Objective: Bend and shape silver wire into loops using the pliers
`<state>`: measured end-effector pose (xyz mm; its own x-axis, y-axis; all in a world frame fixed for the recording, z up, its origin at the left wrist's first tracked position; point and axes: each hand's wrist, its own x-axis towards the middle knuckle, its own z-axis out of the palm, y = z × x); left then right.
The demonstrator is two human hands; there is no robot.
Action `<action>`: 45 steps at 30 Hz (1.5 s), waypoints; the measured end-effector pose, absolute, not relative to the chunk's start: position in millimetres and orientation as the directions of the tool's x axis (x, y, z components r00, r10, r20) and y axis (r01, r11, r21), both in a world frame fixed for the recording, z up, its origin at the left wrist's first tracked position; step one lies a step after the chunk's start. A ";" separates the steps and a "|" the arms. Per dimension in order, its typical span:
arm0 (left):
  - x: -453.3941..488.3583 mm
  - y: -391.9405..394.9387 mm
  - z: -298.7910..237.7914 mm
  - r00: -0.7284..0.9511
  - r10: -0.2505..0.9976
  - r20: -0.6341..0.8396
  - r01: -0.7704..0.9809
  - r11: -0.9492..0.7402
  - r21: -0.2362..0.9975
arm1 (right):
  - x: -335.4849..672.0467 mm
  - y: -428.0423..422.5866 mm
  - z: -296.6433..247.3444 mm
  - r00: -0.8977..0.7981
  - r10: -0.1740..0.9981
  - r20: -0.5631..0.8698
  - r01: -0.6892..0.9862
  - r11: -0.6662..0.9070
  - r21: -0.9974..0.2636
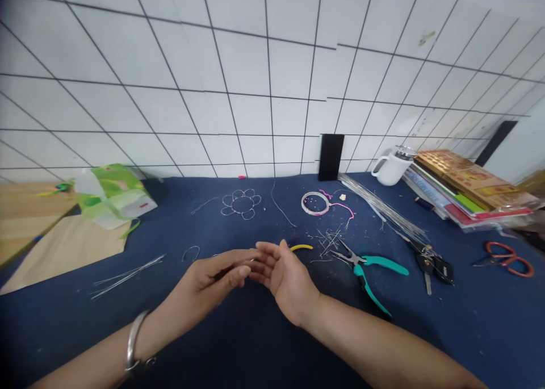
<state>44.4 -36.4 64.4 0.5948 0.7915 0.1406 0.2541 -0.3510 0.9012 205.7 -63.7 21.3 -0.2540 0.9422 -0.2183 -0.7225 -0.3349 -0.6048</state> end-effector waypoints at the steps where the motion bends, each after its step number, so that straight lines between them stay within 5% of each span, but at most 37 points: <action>1: 43.6 -36.4 66.7 0.580 0.806 0.117 0.259 -0.318 0.912 | 205.1 -64.4 19.4 -0.264 0.938 -0.225 -0.714 -0.347 -0.608; 6: 42.2 -34.8 65.4 0.543 0.840 0.018 0.312 -0.221 0.924 | 203.9 -67.2 15.1 -0.296 0.921 -0.255 -0.654 -0.390 -0.649; 15: 42.4 -27.1 50.3 0.544 0.837 0.060 0.414 -0.330 0.848 | 206.8 -69.1 22.8 -0.330 0.902 -0.280 -0.427 -0.407 -0.808; 19: 41.7 -25.6 44.5 0.513 0.859 0.011 0.461 -0.285 0.841 | 217.2 -63.7 34.9 -0.278 0.909 -0.311 -0.231 -0.377 -0.897; 22: 41.2 -25.0 42.9 0.521 0.854 0.001 0.467 -0.286 0.837 | 236.4 -54.7 51.6 -0.235 0.939 -0.252 0.108 -0.233 -0.967; 24: 41.3 -25.0 44.0 0.537 0.843 -0.006 0.462 -0.288 0.839 | 255.4 -44.9 64.2 -0.210 0.962 -0.174 0.497 -0.049 -0.867; 26: 41.8 -25.5 46.1 0.554 0.832 -0.019 0.456 -0.284 0.844 | 277.5 -31.0 74.4 -0.193 0.979 -0.063 0.859 0.138 -0.493; 27: 42.0 -25.8 47.2 0.560 0.828 -0.029 0.455 -0.278 0.846 | 288.7 -22.5 77.8 -0.193 0.980 -0.043 0.954 0.177 -0.241; 30: 42.3 -26.5 49.3 0.566 0.823 -0.056 0.454 -0.254 0.854 | 317.9 7.3 79.2 -0.124 0.992 -0.036 0.991 0.122 -0.046; 37: 41.3 -23.5 43.7 0.597 0.800 -0.058 0.404 -0.238 0.883 | 335.9 59.3 57.5 -0.134 0.987 -0.084 0.974 0.147 0.171; 45: 38.8 -20.1 45.9 0.571 0.819 -0.061 0.413 -0.222 0.883 | 321.7 74.3 42.1 -0.185 0.976 -0.115 0.963 0.203 0.176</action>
